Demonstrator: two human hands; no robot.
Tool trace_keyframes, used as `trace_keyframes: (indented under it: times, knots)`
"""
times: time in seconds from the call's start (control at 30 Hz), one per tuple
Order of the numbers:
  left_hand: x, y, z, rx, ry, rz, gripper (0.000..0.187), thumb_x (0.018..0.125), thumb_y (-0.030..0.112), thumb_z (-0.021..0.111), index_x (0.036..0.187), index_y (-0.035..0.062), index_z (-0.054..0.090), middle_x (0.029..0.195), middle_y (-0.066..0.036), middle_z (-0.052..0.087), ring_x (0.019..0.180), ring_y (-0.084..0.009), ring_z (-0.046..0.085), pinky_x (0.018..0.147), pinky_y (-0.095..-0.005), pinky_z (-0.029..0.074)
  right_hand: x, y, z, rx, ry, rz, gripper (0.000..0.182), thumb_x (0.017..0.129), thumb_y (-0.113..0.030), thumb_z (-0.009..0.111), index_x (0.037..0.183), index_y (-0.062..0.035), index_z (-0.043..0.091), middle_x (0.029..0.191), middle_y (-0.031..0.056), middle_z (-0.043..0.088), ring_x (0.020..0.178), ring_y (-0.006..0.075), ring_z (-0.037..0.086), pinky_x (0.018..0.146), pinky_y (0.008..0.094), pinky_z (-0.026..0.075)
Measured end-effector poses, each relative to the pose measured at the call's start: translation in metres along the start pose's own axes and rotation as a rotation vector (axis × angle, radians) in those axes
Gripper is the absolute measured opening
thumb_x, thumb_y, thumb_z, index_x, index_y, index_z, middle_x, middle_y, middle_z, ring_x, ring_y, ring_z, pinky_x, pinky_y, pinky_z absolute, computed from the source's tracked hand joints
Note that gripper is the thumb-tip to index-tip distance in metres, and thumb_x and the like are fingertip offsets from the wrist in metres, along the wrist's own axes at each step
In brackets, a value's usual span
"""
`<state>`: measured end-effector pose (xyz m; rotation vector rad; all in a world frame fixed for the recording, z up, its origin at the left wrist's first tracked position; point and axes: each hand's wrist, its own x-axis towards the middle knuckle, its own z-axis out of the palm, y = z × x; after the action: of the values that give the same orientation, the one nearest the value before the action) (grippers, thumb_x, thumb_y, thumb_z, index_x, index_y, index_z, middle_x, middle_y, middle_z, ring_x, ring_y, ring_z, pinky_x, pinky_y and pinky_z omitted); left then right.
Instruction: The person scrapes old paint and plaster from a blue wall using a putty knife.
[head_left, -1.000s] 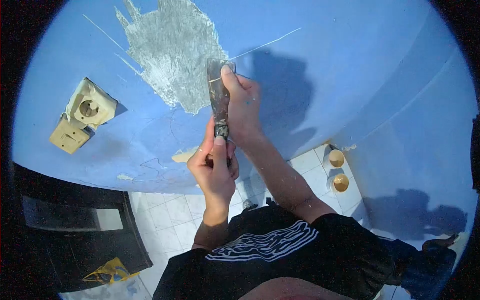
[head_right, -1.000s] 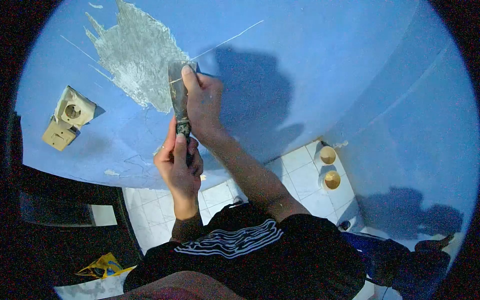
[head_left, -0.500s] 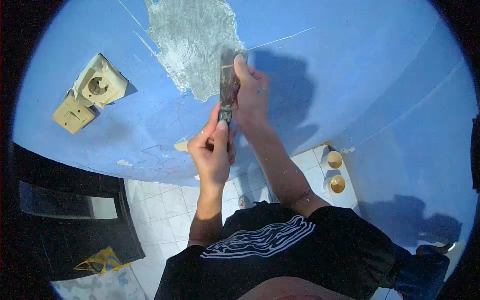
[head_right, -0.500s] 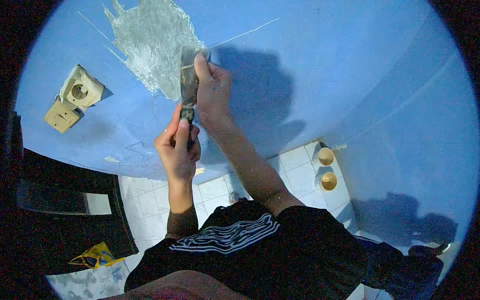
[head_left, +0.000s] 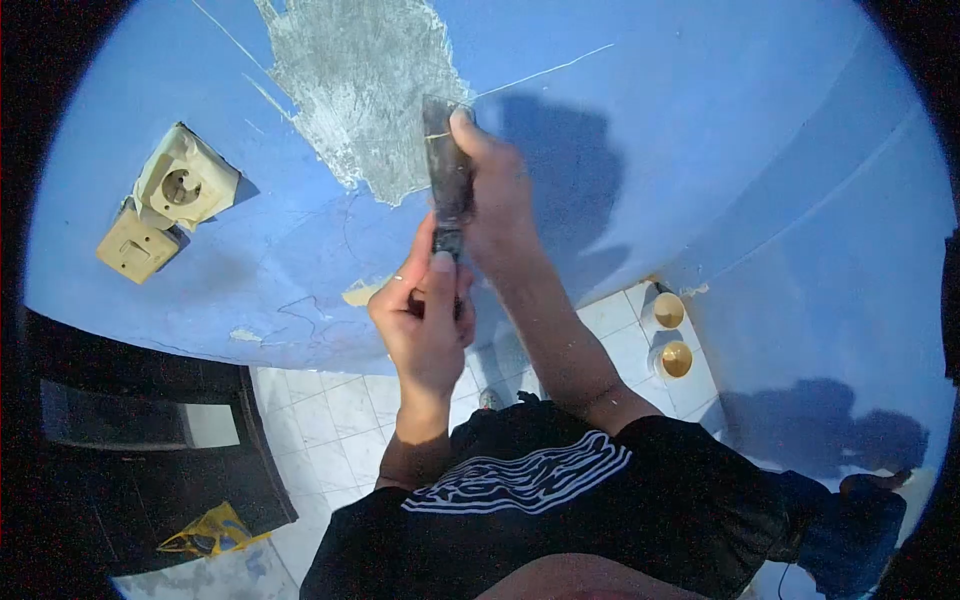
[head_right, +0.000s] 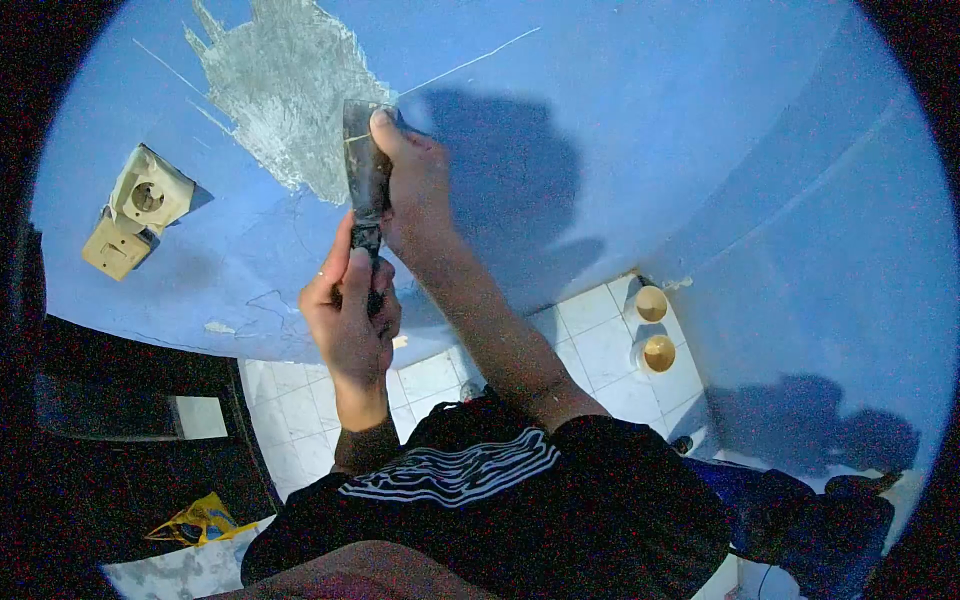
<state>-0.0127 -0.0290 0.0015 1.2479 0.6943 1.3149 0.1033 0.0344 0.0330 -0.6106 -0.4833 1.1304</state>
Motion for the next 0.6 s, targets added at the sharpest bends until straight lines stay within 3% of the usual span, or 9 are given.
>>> trace_keyframes:
  times: [0.07, 0.23, 0.4, 0.47, 0.5, 0.6]
  knots:
    - [-0.002, 0.002, 0.015, -0.028, 0.005, 0.022, 0.037, 0.100, 0.008, 0.053, 0.136, 0.0004, 0.055, 0.068, 0.000, 0.056, 0.045, -0.0024, 0.041, 0.038, -0.0194, 0.030, -0.004, -0.001, 0.000, 0.017, 0.022, 0.071, 0.033, 0.099, -0.034, 0.056, 0.079, -0.0088, 0.062, 0.065, -0.0044, 0.051, 0.053, 0.0056, 0.045, 0.049, 0.0248, 0.036]
    - [-0.004, -0.018, -0.017, 0.071, 0.066, -0.011, 0.037, 0.100, 0.007, 0.051, 0.136, 0.0008, 0.056, 0.070, -0.001, 0.056, 0.045, -0.0029, 0.042, 0.039, -0.0194, 0.030, 0.004, 0.036, -0.011, -0.111, -0.019, -0.090, 0.033, 0.100, -0.032, 0.054, 0.076, -0.0108, 0.060, 0.064, -0.0051, 0.051, 0.051, 0.0052, 0.043, 0.047, 0.0251, 0.033]
    - [-0.009, -0.010, -0.033, 0.062, 0.075, -0.024, 0.036, 0.100, 0.006, 0.051, 0.134, 0.0005, 0.057, 0.069, -0.002, 0.056, 0.046, -0.0034, 0.043, 0.038, -0.0197, 0.030, -0.016, 0.029, -0.013, -0.230, -0.145, -0.108, 0.035, 0.102, -0.032, 0.051, 0.075, -0.0113, 0.059, 0.063, -0.0059, 0.051, 0.051, 0.0026, 0.042, 0.046, 0.0227, 0.031]
    - [-0.004, -0.010, -0.034, 0.097, 0.048, -0.066, 0.036, 0.100, 0.007, 0.052, 0.134, 0.0004, 0.057, 0.069, -0.002, 0.057, 0.046, -0.0033, 0.043, 0.038, -0.0196, 0.031, -0.013, 0.029, -0.015, -0.192, -0.093, -0.092, 0.035, 0.102, -0.034, 0.053, 0.076, -0.0109, 0.059, 0.062, -0.0057, 0.051, 0.051, 0.0029, 0.044, 0.045, 0.0232, 0.032]
    - [0.002, -0.008, -0.032, 0.041, 0.021, -0.092, 0.035, 0.100, 0.007, 0.053, 0.134, 0.0005, 0.057, 0.068, -0.001, 0.057, 0.046, -0.0027, 0.043, 0.039, -0.0191, 0.031, -0.002, 0.034, -0.017, -0.163, -0.062, -0.159, 0.044, 0.100, -0.040, 0.056, 0.068, -0.0103, 0.058, 0.058, -0.0059, 0.052, 0.048, 0.0033, 0.046, 0.043, 0.0241, 0.032]
    - [0.031, -0.021, -0.014, 0.025, -0.045, -0.079, 0.035, 0.099, 0.008, 0.055, 0.134, 0.0008, 0.058, 0.069, 0.000, 0.058, 0.047, -0.0024, 0.043, 0.041, -0.0182, 0.032, 0.017, 0.016, -0.023, -0.214, 0.056, -0.281, 0.041, 0.099, -0.038, 0.058, 0.071, -0.0090, 0.061, 0.059, -0.0056, 0.053, 0.051, 0.0044, 0.048, 0.046, 0.0238, 0.036]
